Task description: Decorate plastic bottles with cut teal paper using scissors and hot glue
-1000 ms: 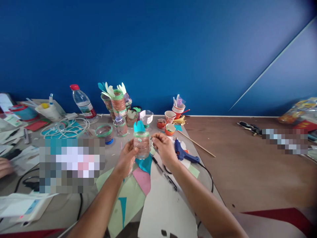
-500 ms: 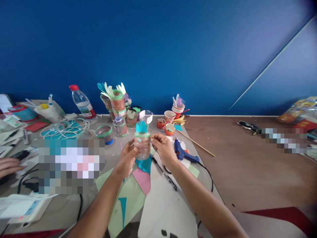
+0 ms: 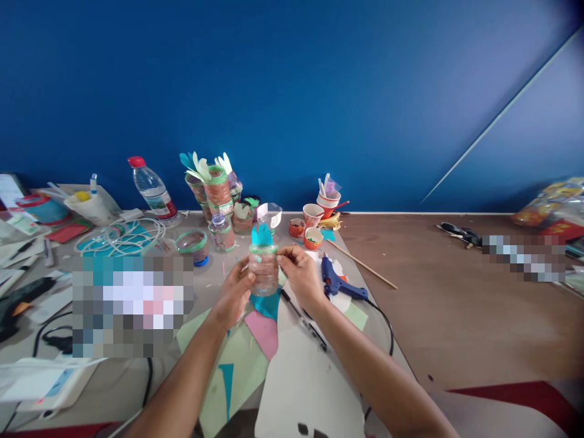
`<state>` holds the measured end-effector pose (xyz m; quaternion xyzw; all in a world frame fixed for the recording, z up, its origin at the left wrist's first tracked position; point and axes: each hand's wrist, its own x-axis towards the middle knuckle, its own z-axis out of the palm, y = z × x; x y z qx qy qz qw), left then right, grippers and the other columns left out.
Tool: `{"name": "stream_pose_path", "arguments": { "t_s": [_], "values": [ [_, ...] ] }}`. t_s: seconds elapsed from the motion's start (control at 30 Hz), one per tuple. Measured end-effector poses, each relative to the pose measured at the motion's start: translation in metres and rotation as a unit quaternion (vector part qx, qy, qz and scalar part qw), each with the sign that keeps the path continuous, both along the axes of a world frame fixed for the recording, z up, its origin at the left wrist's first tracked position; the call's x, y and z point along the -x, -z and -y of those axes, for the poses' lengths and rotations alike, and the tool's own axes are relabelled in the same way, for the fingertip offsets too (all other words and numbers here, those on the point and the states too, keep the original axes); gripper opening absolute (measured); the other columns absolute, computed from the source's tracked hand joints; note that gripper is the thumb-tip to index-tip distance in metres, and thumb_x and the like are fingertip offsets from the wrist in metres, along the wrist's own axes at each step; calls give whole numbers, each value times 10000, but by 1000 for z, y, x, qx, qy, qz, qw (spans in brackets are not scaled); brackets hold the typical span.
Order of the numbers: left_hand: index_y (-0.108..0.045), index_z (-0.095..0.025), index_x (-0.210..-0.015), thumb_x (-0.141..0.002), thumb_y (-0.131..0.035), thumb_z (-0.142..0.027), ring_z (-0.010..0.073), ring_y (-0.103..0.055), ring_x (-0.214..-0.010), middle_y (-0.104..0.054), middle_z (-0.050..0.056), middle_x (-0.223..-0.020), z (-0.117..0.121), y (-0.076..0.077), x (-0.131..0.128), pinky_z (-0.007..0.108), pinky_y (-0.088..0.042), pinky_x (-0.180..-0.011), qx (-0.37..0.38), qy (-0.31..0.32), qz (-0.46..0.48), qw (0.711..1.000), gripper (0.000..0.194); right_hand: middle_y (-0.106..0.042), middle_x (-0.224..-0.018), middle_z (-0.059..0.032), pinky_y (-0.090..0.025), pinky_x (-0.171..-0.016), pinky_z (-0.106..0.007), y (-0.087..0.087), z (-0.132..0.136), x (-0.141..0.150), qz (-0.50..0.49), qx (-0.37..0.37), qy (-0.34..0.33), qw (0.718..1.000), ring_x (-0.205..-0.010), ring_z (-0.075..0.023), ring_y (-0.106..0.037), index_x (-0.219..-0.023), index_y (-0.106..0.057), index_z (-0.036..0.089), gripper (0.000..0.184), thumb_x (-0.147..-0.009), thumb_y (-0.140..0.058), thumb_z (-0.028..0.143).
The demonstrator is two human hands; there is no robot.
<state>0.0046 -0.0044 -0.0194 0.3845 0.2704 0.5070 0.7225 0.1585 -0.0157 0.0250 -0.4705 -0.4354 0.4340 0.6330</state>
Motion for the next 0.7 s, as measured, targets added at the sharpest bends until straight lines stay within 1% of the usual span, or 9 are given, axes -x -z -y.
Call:
{"name": "stream_pose_path", "arguments": {
  "t_s": [0.1, 0.2, 0.33, 0.53, 0.7],
  "values": [
    [-567, -248, -1158, -719, -754, -332, 219, -650, -1004, -683, 56, -1062, 0, 0, 0, 348, -496, -862, 4, 2, -5, 1000, 485, -535, -655, 42, -373, -597, -248, -1, 1, 1, 4, -13, 8, 1000, -608, -111, -471, -745, -587, 190, 89, -686, -601, 256],
    [-567, -246, -1158, -720, -754, -324, 223, -650, -1010, -682, 64, -1071, 1, 1, 0, 352, -497, -865, 9, 10, -5, 1000, 483, -530, -655, 46, -378, -600, -248, -2, 1, 1, 2, -11, 13, 1000, -607, -111, -472, -734, -563, 195, 91, -679, -610, 249],
    [-577, -236, -1133, -720, -754, -307, 221, -651, -1009, -687, 60, -1062, 1, -1, 0, 349, -502, -870, 8, 13, -2, 1000, 455, -507, -636, 56, -351, -559, -241, 0, 1, 1, -10, 0, 11, 1000, -572, -103, -440, -731, -541, 200, 105, -677, -612, 254],
    [-571, -239, -1130, -704, -768, -322, 216, -653, -1000, -687, 55, -1047, 1, -2, 0, 344, -510, -856, 3, 21, -5, 1000, 477, -482, -615, 68, -323, -547, -235, 3, -1, 1, -58, 5, -8, 998, -558, -91, -417, -712, -530, 196, 135, -654, -642, 243],
    [-564, -225, -1126, -706, -769, -317, 215, -652, -997, -685, 61, -1026, 1, -1, 1, 335, -510, -848, -2, 16, -7, 1000, 477, -488, -624, 66, -316, -548, -238, 2, 0, 1, -56, 3, -10, 998, -557, -90, -408, -706, -534, 196, 124, -659, -638, 243]
  ]
}}
